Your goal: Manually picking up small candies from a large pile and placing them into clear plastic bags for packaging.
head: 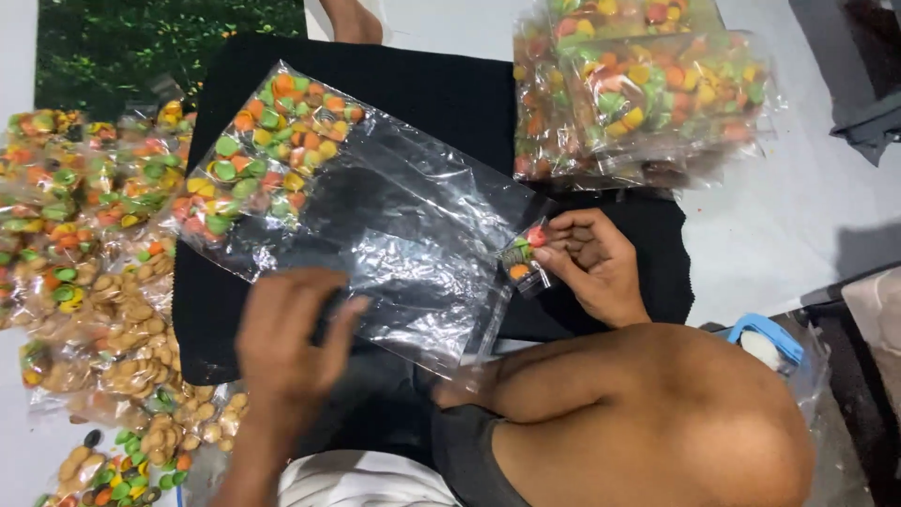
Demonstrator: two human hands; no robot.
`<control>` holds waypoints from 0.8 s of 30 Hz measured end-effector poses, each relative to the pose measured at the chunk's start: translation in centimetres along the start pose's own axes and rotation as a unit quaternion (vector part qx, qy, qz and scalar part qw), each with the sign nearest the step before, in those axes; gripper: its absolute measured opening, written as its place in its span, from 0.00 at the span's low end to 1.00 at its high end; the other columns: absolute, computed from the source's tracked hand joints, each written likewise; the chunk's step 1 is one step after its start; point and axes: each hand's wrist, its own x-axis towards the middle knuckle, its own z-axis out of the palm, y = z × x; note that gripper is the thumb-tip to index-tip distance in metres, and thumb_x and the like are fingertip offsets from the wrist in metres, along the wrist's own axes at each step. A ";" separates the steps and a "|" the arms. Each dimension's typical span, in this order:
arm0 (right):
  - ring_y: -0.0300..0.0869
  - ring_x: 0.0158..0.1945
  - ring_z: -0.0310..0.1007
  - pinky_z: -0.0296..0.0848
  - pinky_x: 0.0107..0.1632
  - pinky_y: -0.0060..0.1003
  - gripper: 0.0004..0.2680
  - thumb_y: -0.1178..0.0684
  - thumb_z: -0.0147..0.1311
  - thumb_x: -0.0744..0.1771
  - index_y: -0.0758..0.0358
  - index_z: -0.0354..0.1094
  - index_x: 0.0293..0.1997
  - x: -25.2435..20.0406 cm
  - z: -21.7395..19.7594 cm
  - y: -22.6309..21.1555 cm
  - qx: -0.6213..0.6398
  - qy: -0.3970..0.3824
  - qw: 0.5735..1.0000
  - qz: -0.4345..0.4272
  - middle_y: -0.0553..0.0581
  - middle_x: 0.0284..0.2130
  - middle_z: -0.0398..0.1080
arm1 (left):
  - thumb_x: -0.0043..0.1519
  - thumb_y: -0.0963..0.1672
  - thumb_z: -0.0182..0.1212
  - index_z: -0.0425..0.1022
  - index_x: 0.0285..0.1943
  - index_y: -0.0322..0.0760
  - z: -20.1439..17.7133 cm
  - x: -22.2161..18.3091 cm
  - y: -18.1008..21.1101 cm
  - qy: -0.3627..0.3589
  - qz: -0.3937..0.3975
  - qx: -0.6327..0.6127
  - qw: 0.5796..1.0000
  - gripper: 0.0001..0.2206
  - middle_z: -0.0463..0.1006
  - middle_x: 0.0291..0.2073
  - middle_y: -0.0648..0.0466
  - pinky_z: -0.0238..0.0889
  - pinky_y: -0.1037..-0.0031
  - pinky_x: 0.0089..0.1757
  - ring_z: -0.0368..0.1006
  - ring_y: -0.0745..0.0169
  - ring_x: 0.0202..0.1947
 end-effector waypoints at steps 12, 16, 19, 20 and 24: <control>0.35 0.38 0.70 0.69 0.42 0.25 0.04 0.68 0.55 0.67 0.71 0.72 0.43 -0.2 0.0 -2.4 -0.045 -0.086 0.995 0.030 0.58 0.42 0.72 | 0.56 0.49 0.67 0.75 0.50 0.36 6.1 -2.3 4.5 -0.144 0.019 0.033 0.989 0.18 0.71 0.38 0.51 0.64 0.68 0.33 0.66 0.55 0.36; 0.36 0.38 0.72 0.70 0.41 0.26 0.04 0.69 0.54 0.66 0.72 0.75 0.39 0.1 0.2 -4.0 -0.095 -0.144 0.984 0.035 0.58 0.41 0.74 | 0.60 0.43 0.63 0.77 0.41 0.36 6.1 -2.2 4.2 -0.131 0.013 0.017 0.991 0.06 0.70 0.33 0.54 0.62 0.70 0.30 0.65 0.59 0.31; 0.33 0.32 0.70 0.64 0.33 0.22 0.04 0.67 0.54 0.66 0.72 0.76 0.39 0.2 0.1 -4.2 -0.108 -0.154 0.981 0.056 0.57 0.38 0.76 | 0.60 0.44 0.62 0.77 0.38 0.41 5.9 -2.2 3.8 -0.134 -0.008 -0.006 0.991 0.03 0.70 0.31 0.57 0.62 0.68 0.29 0.66 0.60 0.29; 0.33 0.32 0.70 0.64 0.33 0.22 0.04 0.67 0.54 0.66 0.72 0.76 0.39 0.3 -0.1 -4.1 -0.108 -0.155 0.980 0.055 0.57 0.38 0.76 | 0.60 0.44 0.62 0.77 0.38 0.41 5.6 -1.8 3.8 -0.132 -0.008 -0.005 0.991 0.03 0.70 0.31 0.57 0.62 0.68 0.29 0.66 0.60 0.29; 0.35 0.38 0.72 0.70 0.41 0.25 0.05 0.67 0.52 0.67 0.73 0.74 0.43 0.1 -1.5 -3.1 -0.057 -0.141 0.984 0.092 0.58 0.42 0.74 | 0.58 0.41 0.64 0.81 0.38 0.37 4.3 -0.7 4.4 -0.122 -0.048 -0.100 0.986 0.04 0.76 0.30 0.57 0.65 0.70 0.31 0.71 0.61 0.29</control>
